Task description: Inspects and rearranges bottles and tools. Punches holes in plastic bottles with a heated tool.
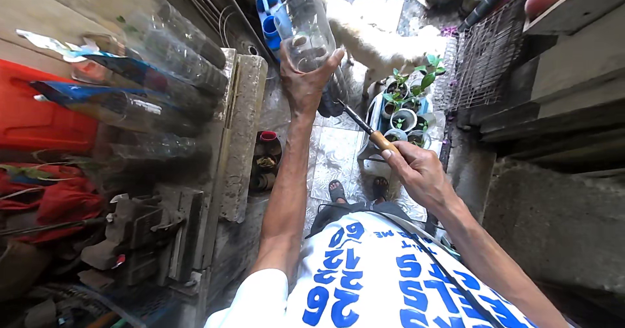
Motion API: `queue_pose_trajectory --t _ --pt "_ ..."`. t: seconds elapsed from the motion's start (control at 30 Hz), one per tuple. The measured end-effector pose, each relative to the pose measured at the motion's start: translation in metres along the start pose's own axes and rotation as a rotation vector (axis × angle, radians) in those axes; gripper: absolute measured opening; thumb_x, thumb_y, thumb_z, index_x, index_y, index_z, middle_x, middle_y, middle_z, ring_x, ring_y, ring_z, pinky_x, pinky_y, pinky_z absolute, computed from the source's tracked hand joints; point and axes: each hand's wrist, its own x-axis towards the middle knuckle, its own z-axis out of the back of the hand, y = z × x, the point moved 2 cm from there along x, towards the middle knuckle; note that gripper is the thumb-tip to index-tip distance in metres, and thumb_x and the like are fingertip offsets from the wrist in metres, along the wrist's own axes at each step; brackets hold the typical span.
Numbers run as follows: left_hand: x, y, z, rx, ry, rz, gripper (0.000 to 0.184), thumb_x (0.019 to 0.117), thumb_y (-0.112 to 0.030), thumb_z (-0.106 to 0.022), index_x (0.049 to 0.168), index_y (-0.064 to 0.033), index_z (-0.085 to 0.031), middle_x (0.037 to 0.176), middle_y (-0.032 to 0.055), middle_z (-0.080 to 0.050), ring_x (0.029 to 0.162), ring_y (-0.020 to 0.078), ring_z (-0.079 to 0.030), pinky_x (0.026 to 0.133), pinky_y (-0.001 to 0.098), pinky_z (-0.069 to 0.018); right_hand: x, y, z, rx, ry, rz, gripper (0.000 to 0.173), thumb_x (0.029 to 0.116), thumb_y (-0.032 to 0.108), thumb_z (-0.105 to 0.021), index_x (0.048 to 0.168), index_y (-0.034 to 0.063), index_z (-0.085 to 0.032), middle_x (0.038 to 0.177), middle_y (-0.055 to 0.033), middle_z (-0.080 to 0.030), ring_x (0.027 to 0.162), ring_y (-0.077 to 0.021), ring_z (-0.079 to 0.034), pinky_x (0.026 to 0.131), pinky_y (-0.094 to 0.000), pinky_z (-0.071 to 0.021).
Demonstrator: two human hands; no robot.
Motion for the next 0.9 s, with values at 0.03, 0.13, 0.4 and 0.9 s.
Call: queue_pose_trajectory --t 0.03,0.13,0.4,0.9 --pt "-0.001 -0.001 0.0 0.009 -0.002 0.002 0.081 0.0651 -0.027 -0.096 0.128 0.0025 -0.054 0.113 0.0129 -0.068 0.104 0.0161 -0.068 0.092 0.0333 -0.0589 0.001 0.0 -0.001 0.008 0.003 0.007 0.029 0.1073 0.035 -0.05 0.103 0.0134 -0.07 0.063 0.0064 -0.052 0.049 -0.0036 -0.046 0.046 -0.0235 -0.0402" --pt "-0.004 -0.003 -0.001 0.023 -0.014 -0.004 0.081 0.0645 -0.029 -0.096 0.128 0.002 -0.055 0.113 0.0126 -0.068 0.105 0.0152 -0.068 0.092 0.0323 -0.0582 0.002 -0.001 -0.005 0.009 0.018 0.009 0.029 0.1073 0.035 -0.05 0.101 0.0136 -0.069 0.062 0.0061 -0.051 0.048 -0.0042 -0.045 0.046 -0.0244 -0.0394" --pt "-0.012 -0.002 -0.002 0.07 -0.048 0.005 0.085 0.0641 -0.03 -0.097 0.13 0.0032 -0.054 0.115 0.0133 -0.068 0.106 0.0146 -0.067 0.094 0.0309 -0.0573 0.001 -0.001 -0.011 -0.005 0.01 0.001 0.031 0.1077 0.036 -0.049 0.102 0.013 -0.069 0.063 0.0047 -0.052 0.05 -0.0061 -0.047 0.047 -0.0266 -0.0411" --pt "0.004 0.006 0.014 -0.112 0.005 0.102 0.094 0.0674 -0.022 -0.095 0.14 0.0069 -0.043 0.123 0.0164 -0.065 0.112 0.0192 -0.067 0.098 0.0358 -0.0583 -0.004 -0.008 0.006 0.024 0.026 -0.008 0.029 0.1064 0.034 -0.051 0.105 0.0137 -0.071 0.063 0.0065 -0.051 0.049 -0.0033 -0.045 0.047 -0.0238 -0.0399"
